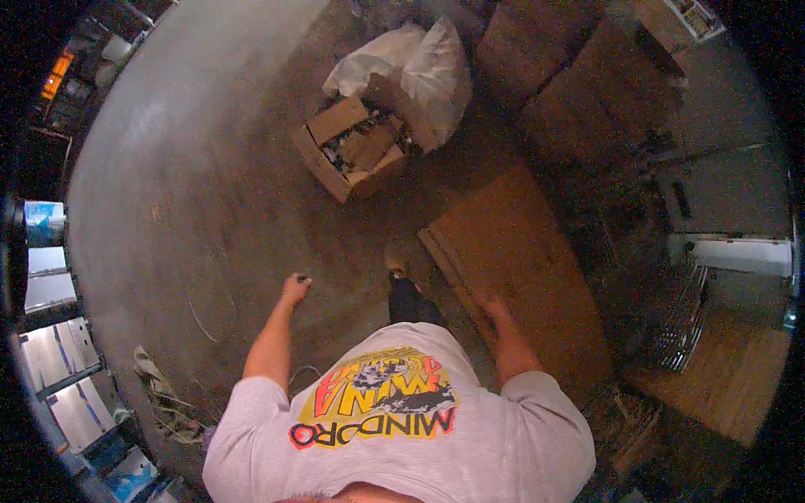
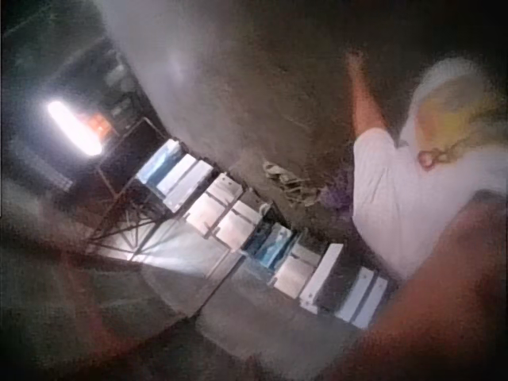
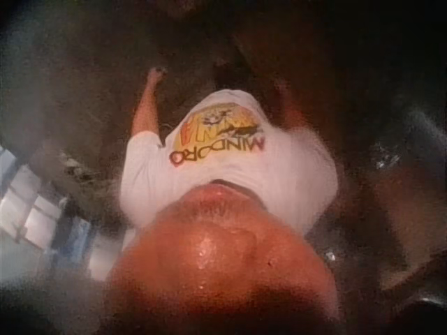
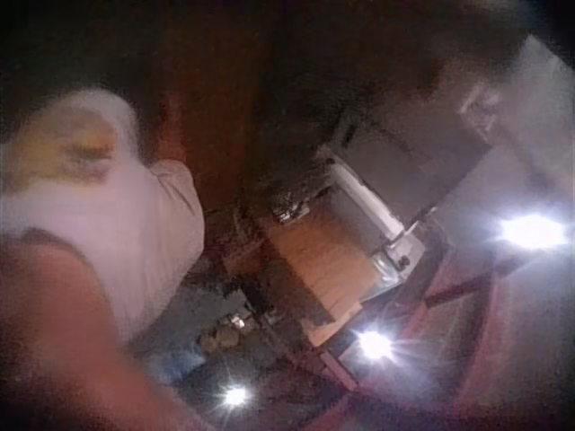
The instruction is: The person repeatedly picks up flattened cardboard pieces from the floor, folds them, and stacks them into a growing pile. The person handles the cardboard by hand without using any tools.
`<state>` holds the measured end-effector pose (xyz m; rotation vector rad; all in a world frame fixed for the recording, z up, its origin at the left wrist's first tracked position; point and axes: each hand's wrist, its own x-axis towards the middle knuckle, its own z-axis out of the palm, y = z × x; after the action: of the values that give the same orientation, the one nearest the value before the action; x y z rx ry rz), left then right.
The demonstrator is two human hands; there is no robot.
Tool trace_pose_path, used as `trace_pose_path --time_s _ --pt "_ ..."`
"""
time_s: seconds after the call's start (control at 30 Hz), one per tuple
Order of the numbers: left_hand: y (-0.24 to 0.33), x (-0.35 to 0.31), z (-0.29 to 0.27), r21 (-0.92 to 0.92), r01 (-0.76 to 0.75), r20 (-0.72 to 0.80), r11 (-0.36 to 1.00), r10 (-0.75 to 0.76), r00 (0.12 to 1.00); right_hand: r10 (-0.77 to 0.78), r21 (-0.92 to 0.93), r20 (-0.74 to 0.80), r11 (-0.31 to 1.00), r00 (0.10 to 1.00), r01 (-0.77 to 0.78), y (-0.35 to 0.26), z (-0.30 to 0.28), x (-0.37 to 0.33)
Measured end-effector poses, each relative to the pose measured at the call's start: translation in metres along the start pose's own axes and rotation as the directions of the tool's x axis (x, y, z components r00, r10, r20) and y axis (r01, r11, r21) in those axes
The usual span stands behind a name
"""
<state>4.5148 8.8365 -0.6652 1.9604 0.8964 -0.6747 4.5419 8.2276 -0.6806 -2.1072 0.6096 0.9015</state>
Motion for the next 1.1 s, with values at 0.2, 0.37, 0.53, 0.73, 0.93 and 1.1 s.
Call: trace_pose_path --time_s 0.2,0.37,0.53,0.73,0.93,1.1 --pt "0.03 0.079 -0.049 0.067 -0.058 -0.025 0.996 0.059 0.998 0.081 -0.494 0.156 0.87 0.984 0.007 -0.123 0.065 0.126" --pt "0.063 0.141 -0.11 0.148 0.05 -0.031 0.988 -0.046 0.998 0.133 -0.089 0.259 0.99 0.957 -0.113 -0.325 0.15 0.182" --pt "0.153 0.269 -0.158 0.302 -0.098 0.043 0.948 0.089 0.995 0.078 -0.121 0.165 0.991 0.983 -0.058 -0.453 0.218 0.213" --pt "0.252 0.533 -0.135 0.462 -0.433 0.098 0.774 0.441 0.892 0.447 0.039 0.028 0.893 0.894 -0.447 -0.47 0.287 0.344" --pt "0.321 0.75 -0.078 0.391 -0.639 0.175 0.662 0.628 0.758 0.544 0.395 -0.181 0.803 0.819 -0.446 -0.421 0.341 0.503" --pt "0.341 0.792 -0.058 0.316 -0.459 0.325 0.83 0.36 0.874 0.326 0.561 -0.088 0.797 0.941 -0.224 -0.376 0.375 0.566"
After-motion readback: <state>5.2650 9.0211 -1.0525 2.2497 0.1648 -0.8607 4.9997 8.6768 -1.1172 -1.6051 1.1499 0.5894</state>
